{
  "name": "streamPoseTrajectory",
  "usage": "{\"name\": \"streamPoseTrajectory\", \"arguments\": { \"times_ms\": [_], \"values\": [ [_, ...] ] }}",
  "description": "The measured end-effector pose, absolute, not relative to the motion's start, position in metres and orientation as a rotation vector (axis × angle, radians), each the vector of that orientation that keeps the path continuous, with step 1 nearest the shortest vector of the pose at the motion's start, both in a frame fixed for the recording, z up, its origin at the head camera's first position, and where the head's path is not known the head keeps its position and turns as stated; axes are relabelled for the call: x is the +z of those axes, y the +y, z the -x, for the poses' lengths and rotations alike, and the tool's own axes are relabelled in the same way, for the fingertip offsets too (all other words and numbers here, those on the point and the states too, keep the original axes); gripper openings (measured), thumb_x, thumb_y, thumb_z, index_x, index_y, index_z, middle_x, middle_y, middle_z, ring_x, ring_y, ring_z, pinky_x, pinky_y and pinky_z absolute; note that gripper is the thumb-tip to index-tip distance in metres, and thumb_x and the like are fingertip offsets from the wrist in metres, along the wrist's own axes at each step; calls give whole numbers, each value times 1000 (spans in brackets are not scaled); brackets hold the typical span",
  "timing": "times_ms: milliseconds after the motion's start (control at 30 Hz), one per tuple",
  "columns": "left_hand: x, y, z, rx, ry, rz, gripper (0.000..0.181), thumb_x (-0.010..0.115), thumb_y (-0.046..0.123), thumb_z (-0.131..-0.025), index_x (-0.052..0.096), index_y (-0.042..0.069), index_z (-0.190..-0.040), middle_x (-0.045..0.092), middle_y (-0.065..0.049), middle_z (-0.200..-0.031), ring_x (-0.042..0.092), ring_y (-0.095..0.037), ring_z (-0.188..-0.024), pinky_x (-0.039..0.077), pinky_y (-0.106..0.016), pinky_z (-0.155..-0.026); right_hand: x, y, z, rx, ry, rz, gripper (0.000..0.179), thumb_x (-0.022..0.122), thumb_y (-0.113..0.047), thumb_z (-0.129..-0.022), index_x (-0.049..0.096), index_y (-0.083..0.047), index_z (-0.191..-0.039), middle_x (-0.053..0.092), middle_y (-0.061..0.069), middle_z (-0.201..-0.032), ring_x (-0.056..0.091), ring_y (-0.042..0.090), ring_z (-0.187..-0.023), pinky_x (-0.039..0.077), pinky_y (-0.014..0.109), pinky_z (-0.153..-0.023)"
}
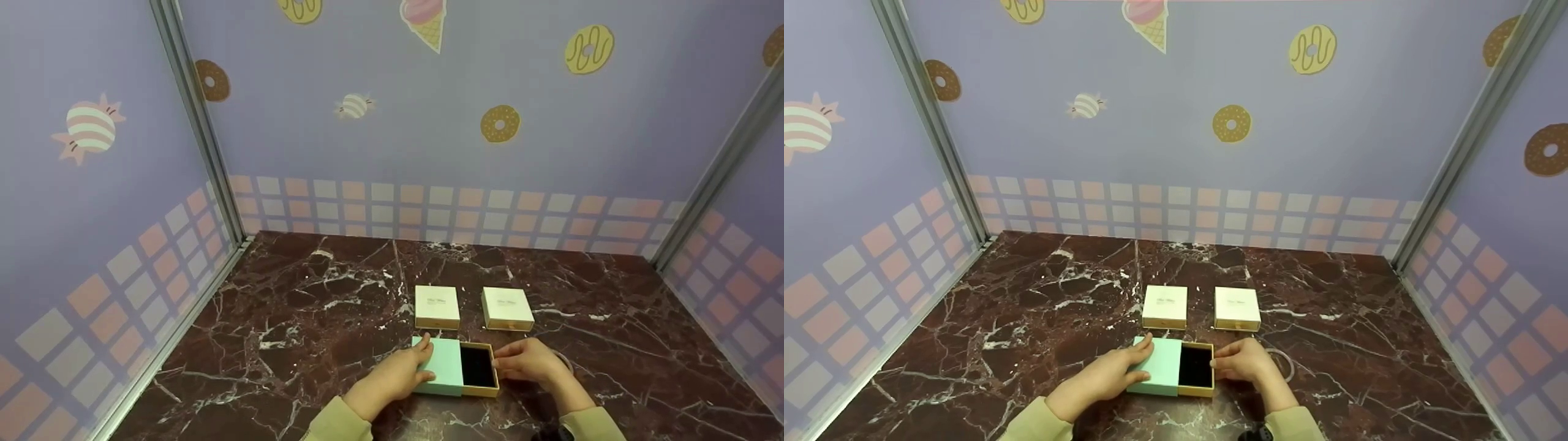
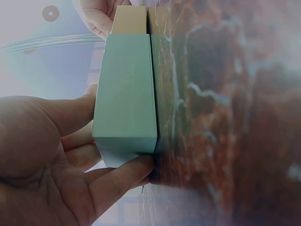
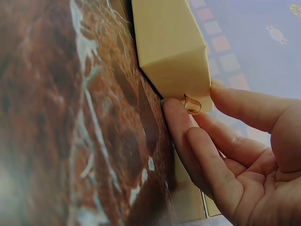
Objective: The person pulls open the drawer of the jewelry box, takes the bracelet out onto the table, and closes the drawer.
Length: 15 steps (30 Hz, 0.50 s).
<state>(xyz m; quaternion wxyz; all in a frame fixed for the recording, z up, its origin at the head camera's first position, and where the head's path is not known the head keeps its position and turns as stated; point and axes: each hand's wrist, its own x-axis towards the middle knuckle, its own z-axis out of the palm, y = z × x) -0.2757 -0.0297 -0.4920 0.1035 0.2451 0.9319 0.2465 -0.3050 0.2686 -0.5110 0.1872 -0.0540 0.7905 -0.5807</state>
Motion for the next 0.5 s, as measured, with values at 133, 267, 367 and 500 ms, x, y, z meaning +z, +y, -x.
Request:
{"name": "streamPoseTrajectory", "arguments": {
  "times_ms": [133,267,367,500],
  "values": [
    [-491,-30,276,722,2744,-725,68,67,29,-99,42,3,-156,29,-13,-169,50,-33,-144,47,-43,-118,-511,267,305,-1677,2180,146,35,74,-1,-91,65,23,-115,77,10,-94,75,13,-81,65,24,-74],
    [-491,-30,276,708,2759,-726,68,67,30,-99,42,3,-156,30,-12,-169,50,-32,-144,47,-43,-118,-511,266,305,-1686,2181,152,35,75,-1,-91,65,23,-114,78,10,-94,74,13,-81,65,24,-74],
    [-491,-29,276,697,2771,-722,68,68,30,-98,43,4,-156,32,-12,-168,51,-32,-144,47,-43,-118,-512,265,305,-1676,2195,154,36,75,-2,-91,65,23,-114,78,10,-95,74,13,-81,65,25,-74],
    [-492,-29,276,695,2777,-720,68,68,30,-98,44,3,-155,32,-12,-168,50,-33,-144,46,-44,-119,-513,263,305,-1659,2217,143,36,74,-1,-91,65,23,-115,78,11,-95,74,12,-80,65,25,-74]
  ]
}}
